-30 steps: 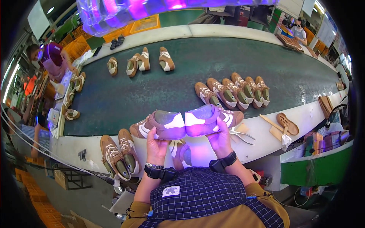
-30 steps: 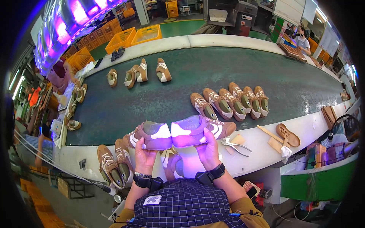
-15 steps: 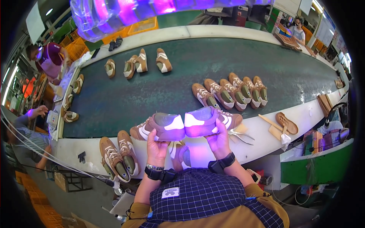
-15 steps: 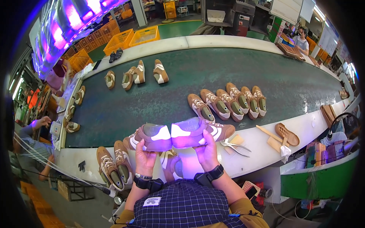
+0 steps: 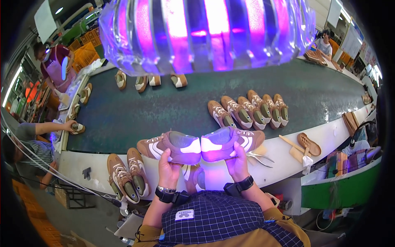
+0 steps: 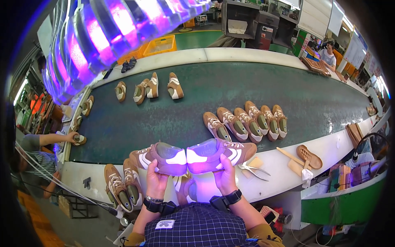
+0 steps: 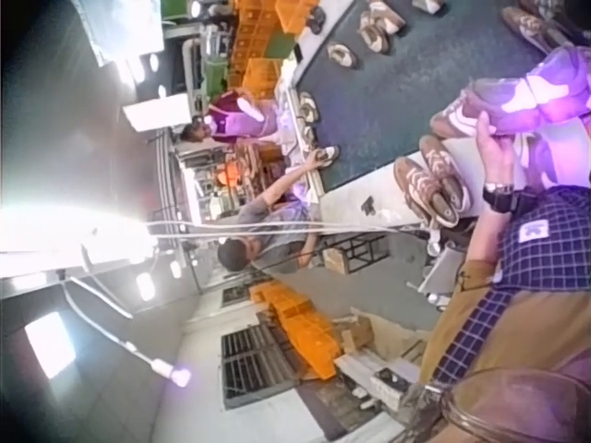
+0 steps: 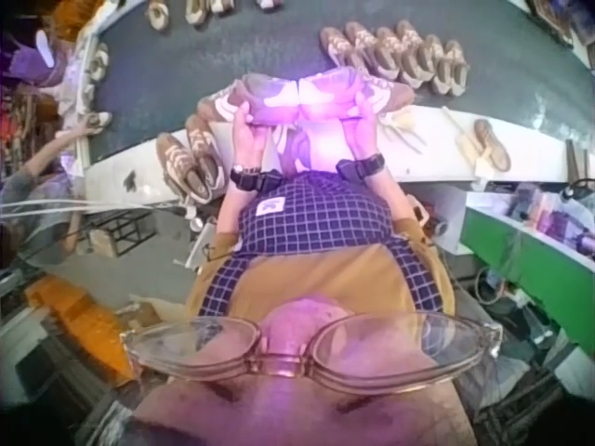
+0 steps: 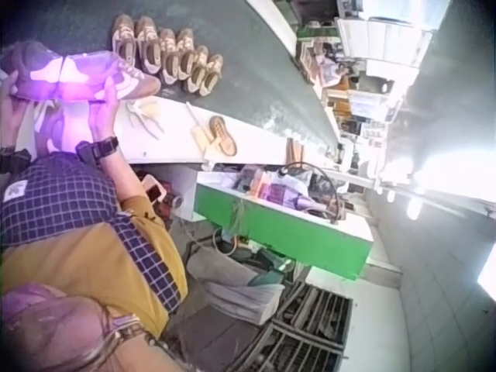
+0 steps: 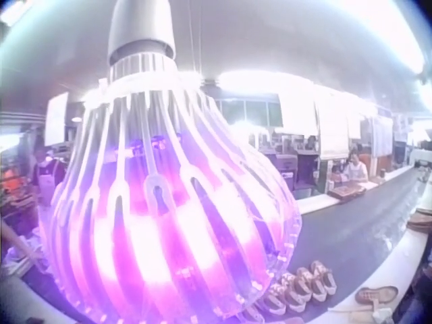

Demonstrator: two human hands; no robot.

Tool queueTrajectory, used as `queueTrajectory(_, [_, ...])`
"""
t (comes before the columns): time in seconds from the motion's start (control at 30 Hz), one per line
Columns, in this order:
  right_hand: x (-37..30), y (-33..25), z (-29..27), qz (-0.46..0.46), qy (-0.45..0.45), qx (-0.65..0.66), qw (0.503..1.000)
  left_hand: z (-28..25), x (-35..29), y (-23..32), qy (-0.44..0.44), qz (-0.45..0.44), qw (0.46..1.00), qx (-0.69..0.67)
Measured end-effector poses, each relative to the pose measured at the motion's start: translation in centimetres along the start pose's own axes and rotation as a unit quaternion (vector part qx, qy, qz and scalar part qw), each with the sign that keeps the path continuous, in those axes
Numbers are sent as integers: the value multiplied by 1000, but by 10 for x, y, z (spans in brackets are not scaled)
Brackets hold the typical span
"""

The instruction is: Inspecting and sorting shoes on a conveyor belt in a manufacturing facility.

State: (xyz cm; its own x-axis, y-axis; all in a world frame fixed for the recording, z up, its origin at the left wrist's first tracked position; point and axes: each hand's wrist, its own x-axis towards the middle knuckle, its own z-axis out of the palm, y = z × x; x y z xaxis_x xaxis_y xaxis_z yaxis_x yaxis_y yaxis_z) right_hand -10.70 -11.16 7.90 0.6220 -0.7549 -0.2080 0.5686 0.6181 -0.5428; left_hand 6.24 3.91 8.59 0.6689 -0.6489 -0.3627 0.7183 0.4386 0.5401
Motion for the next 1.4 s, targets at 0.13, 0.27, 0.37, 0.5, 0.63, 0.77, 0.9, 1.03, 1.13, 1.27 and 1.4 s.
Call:
queueTrajectory(0.13, [0,1,-3,-30,3,-35,999,-1,-1,2,5,23,999,33])
queueTrajectory(0.27, [0,5,-4,-31,8,-39,999,-4,-2,2,11,36,999,39])
queueTrajectory(0.37, [0,9,-3,-19,8,-22,1000,-7,0,2,21,24,999,36])
queueTrajectory(0.5, [-1,8,-10,26,-13,7,1000,-15,5,1,7,-1,1000,5])
queueTrajectory(0.63, [-5,-6,-36,92,18,-20,995,-25,9,1,-5,-39,999,-16])
queueTrajectory(0.77, [-19,-21,-77,231,86,-61,967,-47,12,3,-80,-68,994,-40])
queueTrajectory(0.9, [-36,-19,-110,218,94,-44,971,-98,10,19,-25,-97,995,-6])
queueTrajectory(1.03, [-43,-21,-124,221,96,3,970,-141,-1,43,73,-110,983,128])
queueTrajectory(1.13, [-45,-26,-124,219,98,43,970,-131,-8,55,156,15,911,381])
queueTrajectory(1.27, [-42,-30,-125,199,91,24,975,-69,18,33,99,236,762,596])
queueTrajectory(1.4, [-35,-32,-135,209,59,37,975,-18,52,-22,-45,18,846,531])
